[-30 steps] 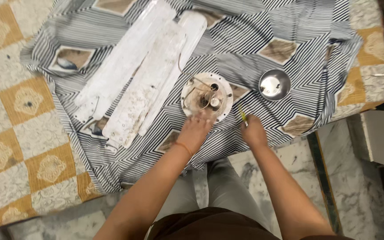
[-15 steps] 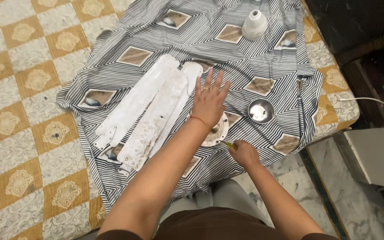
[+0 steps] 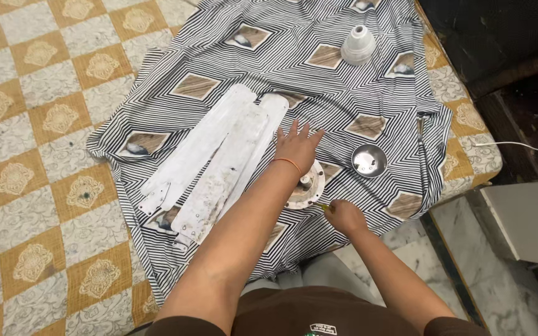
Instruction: The person disassembles and reassembles the central hub of an electric fan. They remove the top cap, unscrew and remove the central rod, place the cap aside, then reinsert the rod and tighten it back into place using a screwdriver.
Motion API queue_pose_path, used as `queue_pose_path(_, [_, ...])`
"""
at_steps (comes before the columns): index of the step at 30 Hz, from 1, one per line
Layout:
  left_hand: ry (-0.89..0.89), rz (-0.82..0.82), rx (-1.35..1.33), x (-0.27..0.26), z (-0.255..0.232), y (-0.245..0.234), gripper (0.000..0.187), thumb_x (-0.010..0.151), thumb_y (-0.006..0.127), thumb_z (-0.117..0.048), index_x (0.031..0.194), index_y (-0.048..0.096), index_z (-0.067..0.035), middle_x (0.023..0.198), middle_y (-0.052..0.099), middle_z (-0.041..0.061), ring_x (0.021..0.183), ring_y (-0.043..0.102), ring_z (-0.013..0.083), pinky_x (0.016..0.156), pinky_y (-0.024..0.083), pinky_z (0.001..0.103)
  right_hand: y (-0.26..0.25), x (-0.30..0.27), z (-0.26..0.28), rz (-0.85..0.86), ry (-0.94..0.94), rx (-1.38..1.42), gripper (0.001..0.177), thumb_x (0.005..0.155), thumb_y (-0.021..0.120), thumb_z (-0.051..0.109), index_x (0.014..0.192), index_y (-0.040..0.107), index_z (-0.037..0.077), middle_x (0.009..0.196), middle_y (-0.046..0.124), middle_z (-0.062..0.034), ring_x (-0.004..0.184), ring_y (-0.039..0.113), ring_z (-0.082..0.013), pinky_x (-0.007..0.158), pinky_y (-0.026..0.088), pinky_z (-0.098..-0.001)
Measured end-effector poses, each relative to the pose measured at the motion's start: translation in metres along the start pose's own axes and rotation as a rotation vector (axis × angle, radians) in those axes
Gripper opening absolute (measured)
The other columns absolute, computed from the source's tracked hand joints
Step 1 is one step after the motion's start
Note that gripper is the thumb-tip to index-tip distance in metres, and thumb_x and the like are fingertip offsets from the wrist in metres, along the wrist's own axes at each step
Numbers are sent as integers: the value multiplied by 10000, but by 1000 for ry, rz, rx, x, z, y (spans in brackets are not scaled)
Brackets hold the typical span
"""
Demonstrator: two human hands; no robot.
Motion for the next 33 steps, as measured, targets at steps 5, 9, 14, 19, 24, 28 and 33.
queue_pose_path(5, [31, -20, 10, 3, -3, -6, 640, 979, 442, -77, 1552, 376, -353, 1647, 293, 115, 1549, 175, 357, 1219, 110, 634, -8, 2, 12, -7, -32, -48, 289, 856, 645, 317, 990, 755, 86, 1011, 747, -159, 957, 708, -354, 876, 562, -466])
queue_pose_path(9, [54, -47, 8, 0, -4, -8, 660, 954, 459, -64, 1550, 377, -337, 1649, 290, 110, 1544, 178, 351, 1214, 117, 632, -3, 8, 20, 49, -74, -161, 269, 845, 647, 292, 994, 751, 93, 1040, 738, -140, 973, 710, -336, 883, 566, -456])
queue_pose_path(14, [82, -81, 4, -1, -4, -7, 649, 967, 456, -64, 1552, 393, -339, 1654, 299, 109, 1553, 189, 350, 1223, 126, 631, 8, 31, 34, 82, -203, -337, 254, 862, 629, 256, 1017, 756, 100, 1063, 726, -133, 1009, 710, -305, 888, 573, -446])
queue_pose_path(19, [134, -185, 55, -2, -10, -4, 664, 964, 467, -82, 1552, 351, -368, 1669, 259, 68, 1557, 158, 329, 1209, 92, 660, 10, 34, 45, 4, -316, -402, 263, 923, 538, 181, 1098, 714, 93, 1074, 710, -166, 1005, 710, -337, 830, 585, -474])
queue_pose_path(24, [214, -351, 138, -18, -13, -20, 746, 944, 603, -221, 1595, 270, -369, 1706, 203, 31, 1580, 129, 309, 1233, 62, 682, 13, 36, 11, 254, 12, -308, 547, 1058, 412, 524, 1095, 717, 71, 1134, 727, -178, 1094, 696, -351, 951, 531, -472])
queue_pose_path(28, [185, -265, 114, -27, -10, -20, 885, 855, 720, -354, 1582, 219, -413, 1702, 154, 40, 1578, 81, 314, 1226, 30, 683, 22, 35, 5, 238, 71, -252, 462, 1015, 519, 478, 1066, 725, 68, 1133, 716, -163, 1094, 696, -340, 933, 558, -453])
queue_pose_path(33, [181, -272, 128, -23, -14, -18, 899, 856, 740, -346, 1578, 213, -448, 1706, 145, 77, 1579, 74, 331, 1212, 20, 680, 45, 30, 63, 11, -604, -552, 162, 886, 573, 173, 933, 715, 110, 990, 734, -105, 966, 710, -297, 844, 560, -429])
Point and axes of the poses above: each hand's wrist, its own x-axis towards the middle knuckle, its own y-axis out of the palm, z = x × y, the point moved 9 cm from there along x, towards the middle knuckle
